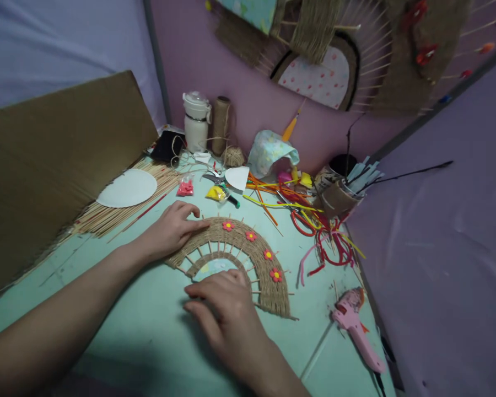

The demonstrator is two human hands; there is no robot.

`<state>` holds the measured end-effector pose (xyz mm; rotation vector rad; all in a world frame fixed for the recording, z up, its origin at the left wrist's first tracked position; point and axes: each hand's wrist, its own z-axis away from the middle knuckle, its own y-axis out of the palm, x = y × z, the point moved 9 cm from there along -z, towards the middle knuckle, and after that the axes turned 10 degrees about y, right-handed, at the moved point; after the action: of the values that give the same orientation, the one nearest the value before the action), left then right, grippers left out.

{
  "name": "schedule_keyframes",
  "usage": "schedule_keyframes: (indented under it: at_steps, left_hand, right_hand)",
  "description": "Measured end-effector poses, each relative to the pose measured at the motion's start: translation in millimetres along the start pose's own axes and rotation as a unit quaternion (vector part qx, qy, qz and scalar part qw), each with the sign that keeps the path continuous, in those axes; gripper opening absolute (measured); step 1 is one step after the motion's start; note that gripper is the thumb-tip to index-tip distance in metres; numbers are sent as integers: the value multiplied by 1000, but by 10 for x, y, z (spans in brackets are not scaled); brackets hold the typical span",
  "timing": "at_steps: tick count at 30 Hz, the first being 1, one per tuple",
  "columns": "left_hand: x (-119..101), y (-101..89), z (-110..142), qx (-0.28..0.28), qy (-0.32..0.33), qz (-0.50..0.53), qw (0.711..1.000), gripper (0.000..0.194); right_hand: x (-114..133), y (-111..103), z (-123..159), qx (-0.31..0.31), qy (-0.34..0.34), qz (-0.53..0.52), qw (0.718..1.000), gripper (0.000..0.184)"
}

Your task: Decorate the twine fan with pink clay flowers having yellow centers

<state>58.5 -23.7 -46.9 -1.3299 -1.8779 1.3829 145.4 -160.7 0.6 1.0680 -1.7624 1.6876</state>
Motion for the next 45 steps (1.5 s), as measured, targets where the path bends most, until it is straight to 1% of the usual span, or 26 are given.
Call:
schedule_keyframes:
  at_steps: [2, 5, 10, 15, 20, 28, 34, 38, 45]
  left_hand:
    - [14, 10, 8, 0, -3, -7, 1000, 30]
    - [22, 5, 10, -6, -7, -10, 1000, 30]
    - [5, 33, 0, 9, -1, -16, 1000, 33]
    - [8, 62, -2, 29, 2, -26, 999, 35]
    - [19, 99, 4, 48, -7, -27, 998, 39]
    - [43, 129, 14, 62, -24, -26, 997, 37]
    - [69, 86, 26, 44, -31, -11, 998, 33]
    - [72, 42, 23, 27, -34, 0, 999, 31]
    - [34, -10, 2, 10, -10, -15, 1000, 28]
  right_hand:
    - [-16, 161, -25, 32, -9, -5, 999, 10]
    - [-57, 247, -31, 46, -16, -14, 999, 11]
    - [-96, 144, 12, 7, -43, -47, 998, 11]
    - [-83, 66, 29, -11, -69, -31, 997, 13]
    - [-102, 93, 36, -12, -83, -15, 996, 16]
    - [-115, 106, 40, -20, -81, -1, 996, 14]
    - [-131, 101, 36, -38, -81, 2, 996, 16]
    - [-139, 139, 35, -19, -79, 18, 997, 15]
    - [-141, 133, 29, -14, -84, 13, 996, 14]
